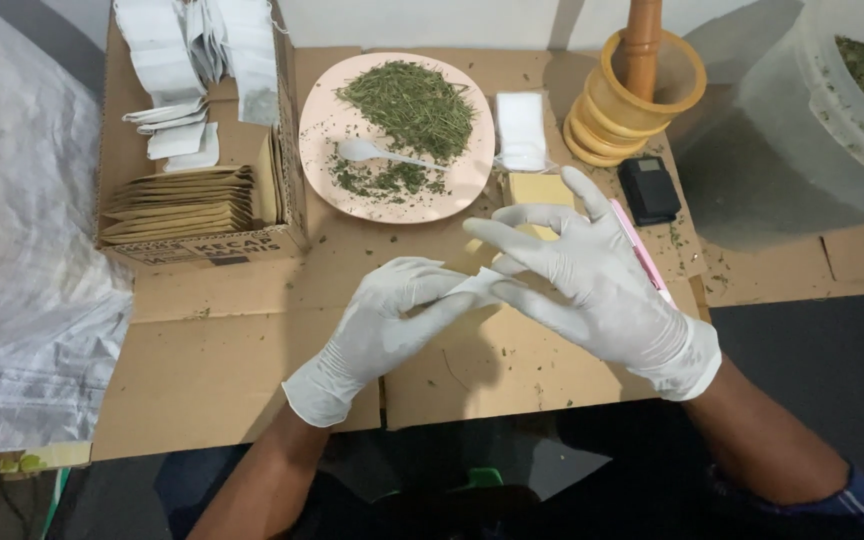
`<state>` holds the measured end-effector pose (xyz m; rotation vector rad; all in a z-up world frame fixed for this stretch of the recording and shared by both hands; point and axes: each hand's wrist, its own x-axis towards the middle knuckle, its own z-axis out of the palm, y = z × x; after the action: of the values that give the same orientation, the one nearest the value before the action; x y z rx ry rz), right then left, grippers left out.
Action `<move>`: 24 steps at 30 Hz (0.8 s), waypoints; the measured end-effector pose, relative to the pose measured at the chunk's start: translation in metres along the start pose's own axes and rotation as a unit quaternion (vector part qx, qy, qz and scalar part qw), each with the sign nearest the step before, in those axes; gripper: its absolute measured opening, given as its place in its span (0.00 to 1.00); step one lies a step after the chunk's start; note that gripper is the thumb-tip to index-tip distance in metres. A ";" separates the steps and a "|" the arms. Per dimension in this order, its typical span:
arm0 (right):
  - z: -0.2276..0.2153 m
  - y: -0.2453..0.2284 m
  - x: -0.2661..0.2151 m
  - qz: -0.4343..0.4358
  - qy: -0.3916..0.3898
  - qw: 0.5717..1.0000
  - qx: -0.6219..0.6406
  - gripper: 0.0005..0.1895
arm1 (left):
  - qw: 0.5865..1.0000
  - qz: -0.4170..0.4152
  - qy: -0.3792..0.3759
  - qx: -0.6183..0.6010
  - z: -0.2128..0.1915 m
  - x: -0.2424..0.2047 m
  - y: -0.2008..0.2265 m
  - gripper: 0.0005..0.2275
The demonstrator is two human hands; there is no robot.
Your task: The person manually fills and seals small paper packets with dried tea leaves using a small handheld heat sealer.
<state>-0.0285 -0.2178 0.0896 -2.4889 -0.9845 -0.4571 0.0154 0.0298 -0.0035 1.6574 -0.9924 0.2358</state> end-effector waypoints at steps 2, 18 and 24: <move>0.002 0.001 -0.002 -0.009 0.001 1.000 -0.013 0.25 | 1.000 -0.008 -0.004 -0.009 -0.001 0.001 0.003 0.07; -0.012 -0.002 -0.004 -0.093 -0.046 0.994 0.043 0.18 | 0.957 -0.230 -0.105 -0.142 -0.016 0.012 0.026 0.15; -0.014 -0.002 -0.001 -0.067 -0.069 0.990 0.107 0.13 | 0.948 -0.251 -0.125 -0.151 -0.019 0.017 0.034 0.15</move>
<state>-0.0322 -0.2243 0.1021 -2.2959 -1.1946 -0.2076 0.0086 0.0381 0.0373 1.6166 -0.7111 -0.4566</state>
